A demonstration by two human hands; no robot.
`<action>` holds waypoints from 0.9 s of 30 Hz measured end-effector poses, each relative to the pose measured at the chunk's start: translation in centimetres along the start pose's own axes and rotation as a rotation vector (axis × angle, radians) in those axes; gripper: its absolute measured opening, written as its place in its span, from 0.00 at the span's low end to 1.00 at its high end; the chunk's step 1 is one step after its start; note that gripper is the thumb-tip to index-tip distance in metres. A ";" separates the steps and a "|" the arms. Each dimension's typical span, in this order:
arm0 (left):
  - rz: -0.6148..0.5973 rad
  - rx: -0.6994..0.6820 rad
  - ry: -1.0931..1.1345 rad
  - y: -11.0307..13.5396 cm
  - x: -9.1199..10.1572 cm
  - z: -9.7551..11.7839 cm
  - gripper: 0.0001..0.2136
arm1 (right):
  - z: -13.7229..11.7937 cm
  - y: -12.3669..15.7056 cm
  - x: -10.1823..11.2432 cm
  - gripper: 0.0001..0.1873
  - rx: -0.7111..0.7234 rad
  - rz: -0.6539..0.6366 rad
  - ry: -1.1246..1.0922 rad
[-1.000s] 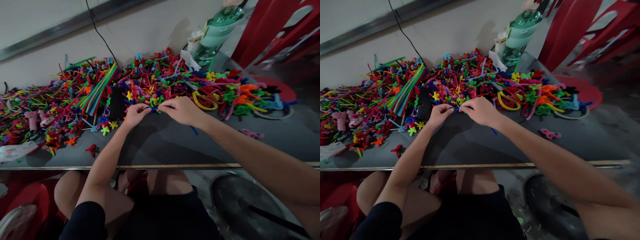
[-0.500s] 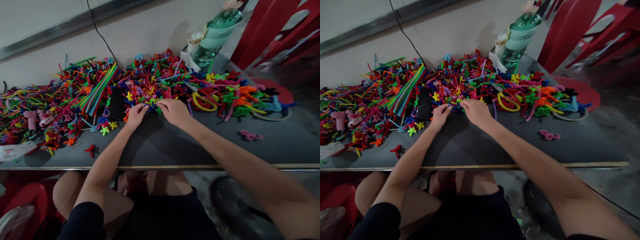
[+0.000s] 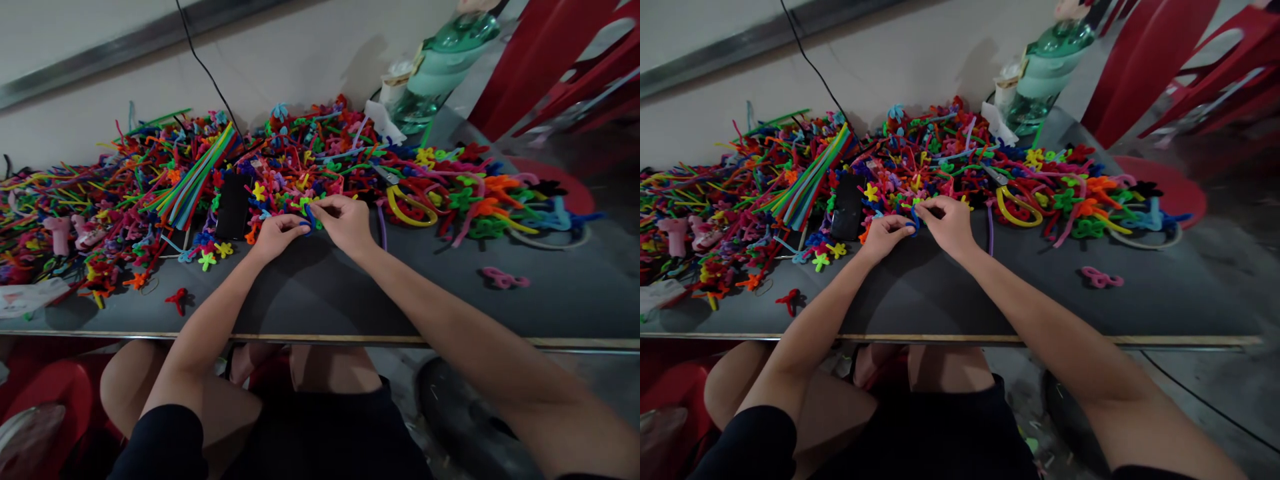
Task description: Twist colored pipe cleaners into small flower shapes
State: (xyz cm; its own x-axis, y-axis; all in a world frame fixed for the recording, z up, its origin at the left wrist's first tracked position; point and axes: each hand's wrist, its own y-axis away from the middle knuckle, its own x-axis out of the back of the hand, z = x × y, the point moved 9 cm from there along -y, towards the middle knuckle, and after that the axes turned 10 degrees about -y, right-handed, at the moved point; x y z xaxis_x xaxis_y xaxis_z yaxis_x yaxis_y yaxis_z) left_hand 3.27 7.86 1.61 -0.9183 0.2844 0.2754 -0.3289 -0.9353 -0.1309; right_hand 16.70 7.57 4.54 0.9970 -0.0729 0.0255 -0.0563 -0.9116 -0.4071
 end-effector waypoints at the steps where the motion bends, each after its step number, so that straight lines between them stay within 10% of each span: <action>1: 0.016 0.008 0.004 0.0 0.1 -0.1 0.15 | 0.3 0.1 -0.3 0.16 -0.015 -0.022 -0.028; 16: 0.225 0.207 0.169 0.7 1.0 -1.6 0.16 | -3.7 0.9 -1.2 0.10 0.353 -0.296 0.176; 27: 0.197 0.180 -0.067 0.4 1.6 -1.7 0.15 | -0.8 0.1 -0.6 0.17 0.030 -0.337 0.239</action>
State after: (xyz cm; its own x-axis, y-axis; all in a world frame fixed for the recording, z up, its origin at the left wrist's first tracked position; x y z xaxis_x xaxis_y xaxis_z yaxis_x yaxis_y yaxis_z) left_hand 1.27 8.28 0.37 -0.9422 0.0839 0.3244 -0.0952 -0.9953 -0.0189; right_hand 16.03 7.16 5.23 0.9186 0.1325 0.3722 0.2765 -0.8886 -0.3660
